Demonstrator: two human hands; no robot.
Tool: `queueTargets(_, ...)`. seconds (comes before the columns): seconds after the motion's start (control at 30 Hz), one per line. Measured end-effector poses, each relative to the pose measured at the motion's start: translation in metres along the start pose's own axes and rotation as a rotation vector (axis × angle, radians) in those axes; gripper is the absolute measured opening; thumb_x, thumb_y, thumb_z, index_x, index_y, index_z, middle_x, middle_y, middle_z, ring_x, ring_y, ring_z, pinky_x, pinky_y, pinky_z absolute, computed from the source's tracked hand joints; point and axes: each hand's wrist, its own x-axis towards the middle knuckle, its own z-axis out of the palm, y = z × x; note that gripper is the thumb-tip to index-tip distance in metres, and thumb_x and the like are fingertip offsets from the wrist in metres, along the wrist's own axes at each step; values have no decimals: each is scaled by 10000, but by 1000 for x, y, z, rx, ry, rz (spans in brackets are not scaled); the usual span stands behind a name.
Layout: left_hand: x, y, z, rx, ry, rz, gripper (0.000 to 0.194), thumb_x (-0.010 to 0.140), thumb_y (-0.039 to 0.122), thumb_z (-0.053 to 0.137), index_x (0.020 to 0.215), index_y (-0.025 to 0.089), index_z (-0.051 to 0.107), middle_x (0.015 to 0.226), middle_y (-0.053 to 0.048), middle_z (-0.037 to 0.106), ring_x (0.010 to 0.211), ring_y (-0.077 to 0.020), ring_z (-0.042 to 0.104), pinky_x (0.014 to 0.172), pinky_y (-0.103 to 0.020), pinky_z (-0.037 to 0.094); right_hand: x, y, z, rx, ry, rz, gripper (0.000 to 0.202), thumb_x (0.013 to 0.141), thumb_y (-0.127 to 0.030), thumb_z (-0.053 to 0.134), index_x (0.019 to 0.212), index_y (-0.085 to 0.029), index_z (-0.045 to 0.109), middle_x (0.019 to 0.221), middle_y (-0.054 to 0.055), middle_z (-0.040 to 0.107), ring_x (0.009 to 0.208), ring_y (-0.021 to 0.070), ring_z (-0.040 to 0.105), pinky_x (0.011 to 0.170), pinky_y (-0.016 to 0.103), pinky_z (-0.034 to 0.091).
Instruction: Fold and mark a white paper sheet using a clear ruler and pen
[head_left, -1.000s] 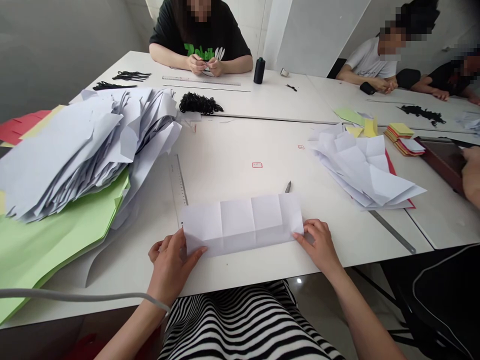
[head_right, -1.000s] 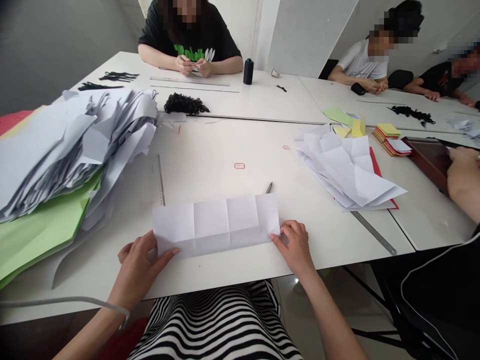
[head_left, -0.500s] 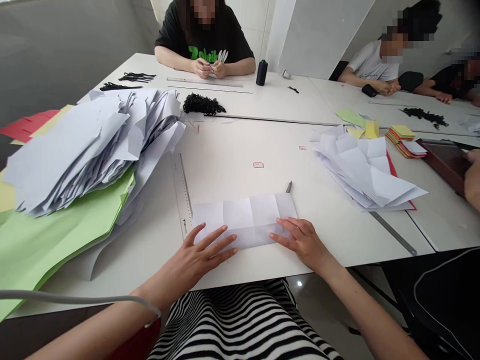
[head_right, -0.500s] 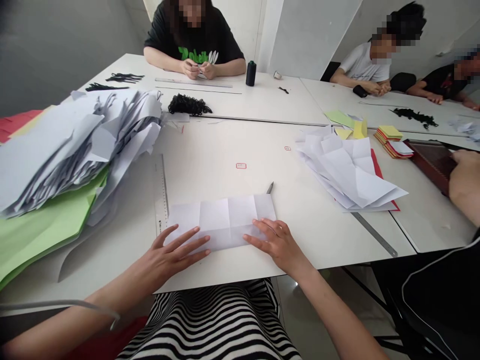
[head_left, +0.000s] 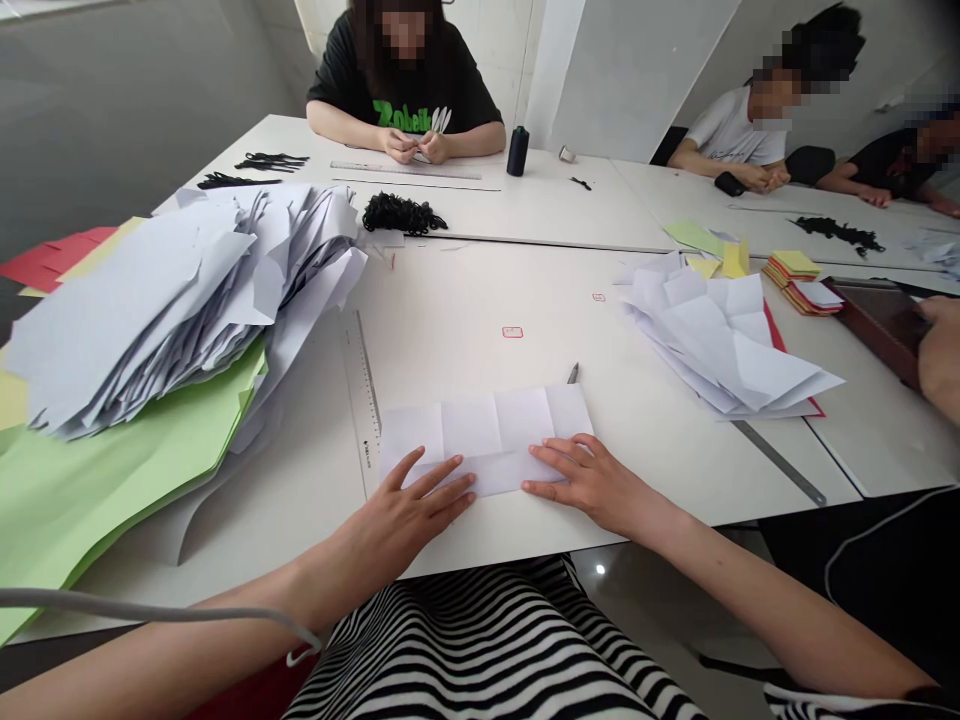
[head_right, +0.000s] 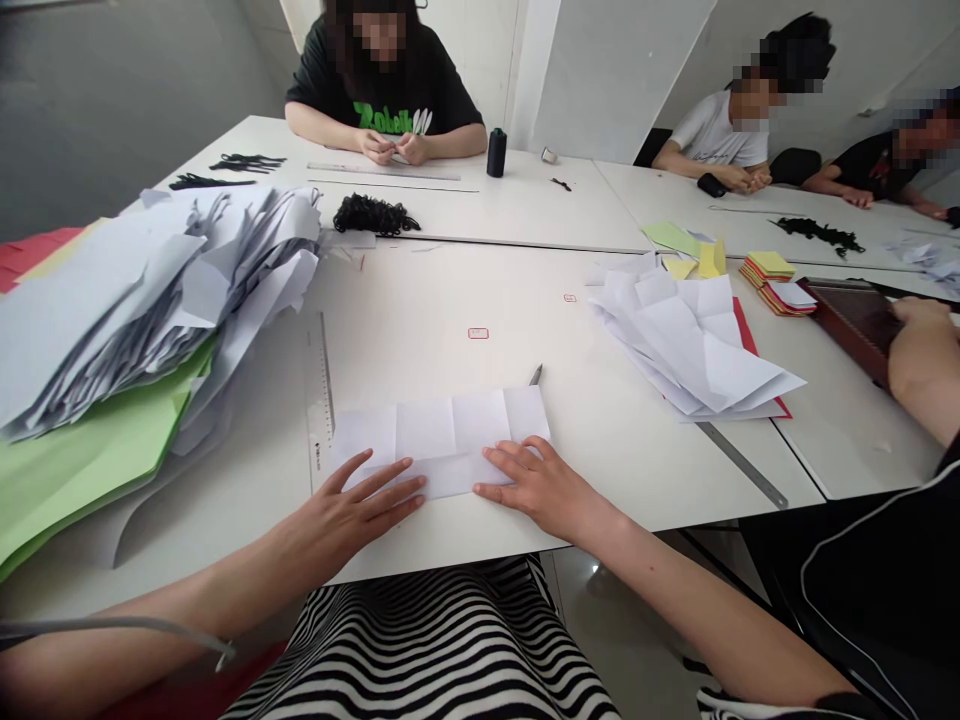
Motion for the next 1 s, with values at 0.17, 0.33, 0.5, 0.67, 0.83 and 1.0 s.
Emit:
queueTargets(0.17, 12, 9, 6, -25, 59, 27, 414, 823, 162, 442, 1235, 196, 470, 1338, -40, 442, 1291, -206, 295, 1070, -381, 178, 9, -9, 7, 39, 43, -99, 377, 894, -100, 382, 1239, -219, 477, 1137, 76, 573, 1057, 175, 474, 883, 341, 381)
queueTargets(0.33, 25, 15, 7, -46, 73, -8, 516, 812, 108, 423, 1315, 207, 362, 1168, -41, 542, 1160, -220, 417, 1024, -409, 233, 17, -8, 10, 40, 5, -85, 432, 900, -128, 374, 1296, -297, 409, 1076, 59, 553, 971, 180, 461, 818, 334, 383)
queueTargets(0.5, 35, 18, 5, -19, 72, -17, 500, 804, 86, 413, 1293, 193, 395, 1001, -48, 563, 1033, -234, 462, 982, -440, 260, 27, -8, 5, 45, -48, -67, 412, 904, -151, 362, 1272, -322, 431, 970, 61, 536, 859, 178, 439, 744, 321, 362)
queueTargets(0.67, 35, 16, 6, -11, 83, -3, 499, 821, 74, 372, 1309, 176, 372, 1009, -51, 556, 1042, -241, 443, 985, -456, 235, 28, -8, 1, 71, -87, -38, 340, 885, -135, 403, 1153, -305, 525, 938, 54, 516, 859, 174, 427, 736, 304, 344)
queueTargets(0.83, 35, 16, 7, -13, 92, -7, 489, 825, 76, 364, 1302, 178, 384, 1018, -47, 560, 1040, -243, 436, 984, -452, 230, 15, -2, -2, 74, -103, -7, 319, 876, -99, 402, 1095, -277, 551, 918, 48, 515, 831, 163, 432, 738, 296, 336)
queueTargets(1.0, 35, 14, 8, 12, 93, -6, 494, 817, 89, 391, 1299, 200, 388, 1026, -48, 557, 1042, -229, 443, 986, -439, 236, -5, 8, -2, 80, -94, 38, 321, 873, -72, 394, 1086, -248, 557, 922, 57, 528, 839, 160, 452, 733, 289, 336)
